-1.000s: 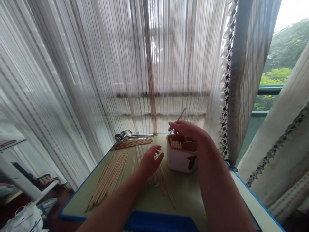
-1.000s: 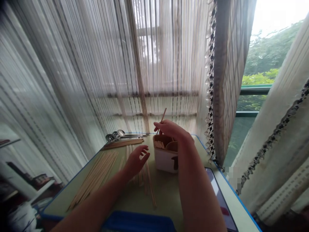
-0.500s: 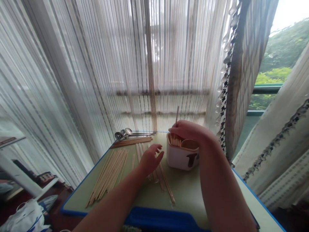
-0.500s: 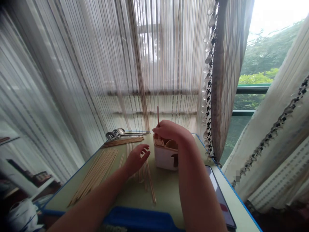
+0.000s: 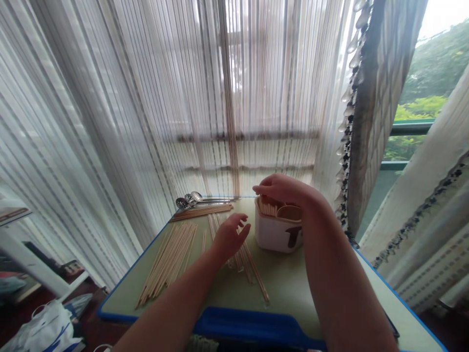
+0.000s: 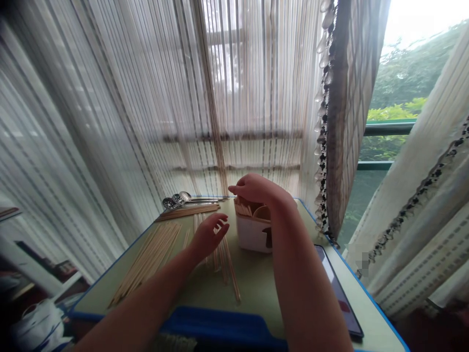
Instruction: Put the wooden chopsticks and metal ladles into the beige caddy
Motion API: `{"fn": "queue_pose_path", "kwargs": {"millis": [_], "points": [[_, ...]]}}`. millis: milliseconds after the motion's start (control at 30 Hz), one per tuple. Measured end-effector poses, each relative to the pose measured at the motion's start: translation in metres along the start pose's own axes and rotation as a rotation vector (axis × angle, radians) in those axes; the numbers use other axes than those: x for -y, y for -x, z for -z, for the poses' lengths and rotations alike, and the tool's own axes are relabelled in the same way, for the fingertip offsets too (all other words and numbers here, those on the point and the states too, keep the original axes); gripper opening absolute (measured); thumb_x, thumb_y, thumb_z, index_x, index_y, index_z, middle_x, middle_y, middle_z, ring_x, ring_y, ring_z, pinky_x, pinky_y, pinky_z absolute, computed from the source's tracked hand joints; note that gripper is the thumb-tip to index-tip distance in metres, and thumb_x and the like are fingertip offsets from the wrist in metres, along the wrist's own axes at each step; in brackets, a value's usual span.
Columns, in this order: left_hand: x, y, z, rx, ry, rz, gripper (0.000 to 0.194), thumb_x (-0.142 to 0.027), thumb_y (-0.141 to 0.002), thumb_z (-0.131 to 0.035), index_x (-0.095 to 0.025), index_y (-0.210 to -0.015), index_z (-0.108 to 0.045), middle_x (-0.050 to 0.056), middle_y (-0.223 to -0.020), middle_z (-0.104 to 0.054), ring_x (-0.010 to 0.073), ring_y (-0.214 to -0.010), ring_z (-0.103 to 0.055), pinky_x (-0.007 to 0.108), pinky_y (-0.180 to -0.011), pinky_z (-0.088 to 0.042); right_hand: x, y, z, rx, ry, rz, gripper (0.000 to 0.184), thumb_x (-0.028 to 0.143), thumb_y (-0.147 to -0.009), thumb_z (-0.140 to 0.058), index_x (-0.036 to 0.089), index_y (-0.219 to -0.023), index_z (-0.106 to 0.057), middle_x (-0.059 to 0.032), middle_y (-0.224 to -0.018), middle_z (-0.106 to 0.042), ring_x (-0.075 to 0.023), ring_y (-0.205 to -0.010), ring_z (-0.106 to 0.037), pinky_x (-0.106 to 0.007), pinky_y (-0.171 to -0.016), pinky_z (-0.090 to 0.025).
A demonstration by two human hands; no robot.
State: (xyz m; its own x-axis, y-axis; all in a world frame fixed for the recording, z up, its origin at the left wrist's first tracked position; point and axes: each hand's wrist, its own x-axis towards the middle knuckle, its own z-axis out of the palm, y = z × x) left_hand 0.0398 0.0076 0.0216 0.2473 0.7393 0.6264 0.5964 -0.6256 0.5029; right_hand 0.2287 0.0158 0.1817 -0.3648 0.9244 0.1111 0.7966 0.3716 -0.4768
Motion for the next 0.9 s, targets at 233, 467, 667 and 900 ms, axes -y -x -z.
{"fn": "queue_pose_path", "kwargs": {"millis": [233, 467, 667, 900], "points": [[-0.001, 0.000, 0.002, -0.014, -0.011, -0.001, 0.018, -0.028, -0.083, -0.050, -0.019, -0.098, -0.055, 0.005, -0.093, -0.061, 0.0126, -0.072, -0.058, 0.028, -0.066, -0.048, 0.008, 0.003, -0.003, -0.004, -0.098, -0.011, 0.051, 0.061, -0.080, -0.044, 0.017, -0.081, -0.069, -0.0033, -0.062, -0.062, -0.0071, -0.044, -0.043, -0.023, -0.046, -0.030], [-0.003, 0.001, 0.002, -0.009, -0.024, -0.009, 0.018, -0.028, -0.083, -0.050, -0.018, -0.097, -0.056, 0.005, -0.093, -0.061, 0.0124, -0.071, -0.058, 0.028, -0.068, -0.048, 0.013, 0.010, 0.000, -0.034, 0.051, 0.011, 0.047, 0.059, -0.078, -0.047, 0.017, -0.071, -0.068, -0.0017, -0.056, -0.059, -0.0084, -0.046, -0.044, -0.025, -0.047, -0.029], [-0.008, -0.007, 0.009, -0.062, 0.031, 0.031, 0.018, -0.031, -0.080, -0.053, -0.017, -0.088, -0.060, 0.005, -0.087, -0.063, 0.0118, -0.068, -0.058, 0.027, -0.065, -0.048, 0.028, 0.023, 0.004, -0.175, 0.184, 0.098, 0.035, 0.049, -0.078, -0.052, 0.019, -0.078, -0.070, -0.0019, -0.058, -0.059, -0.0112, -0.052, -0.047, -0.027, -0.053, -0.031], [0.022, -0.033, 0.082, -0.462, 0.434, 0.521, 0.031, -0.039, -0.083, -0.044, -0.016, -0.099, -0.055, 0.005, -0.091, -0.066, 0.0091, -0.058, -0.061, 0.019, -0.047, -0.042, 0.073, 0.036, -0.023, -0.069, 0.269, 0.229, 0.022, 0.038, -0.077, -0.055, 0.024, -0.081, -0.071, -0.0046, -0.071, -0.065, -0.0145, -0.059, -0.052, -0.028, -0.055, -0.033]]}}
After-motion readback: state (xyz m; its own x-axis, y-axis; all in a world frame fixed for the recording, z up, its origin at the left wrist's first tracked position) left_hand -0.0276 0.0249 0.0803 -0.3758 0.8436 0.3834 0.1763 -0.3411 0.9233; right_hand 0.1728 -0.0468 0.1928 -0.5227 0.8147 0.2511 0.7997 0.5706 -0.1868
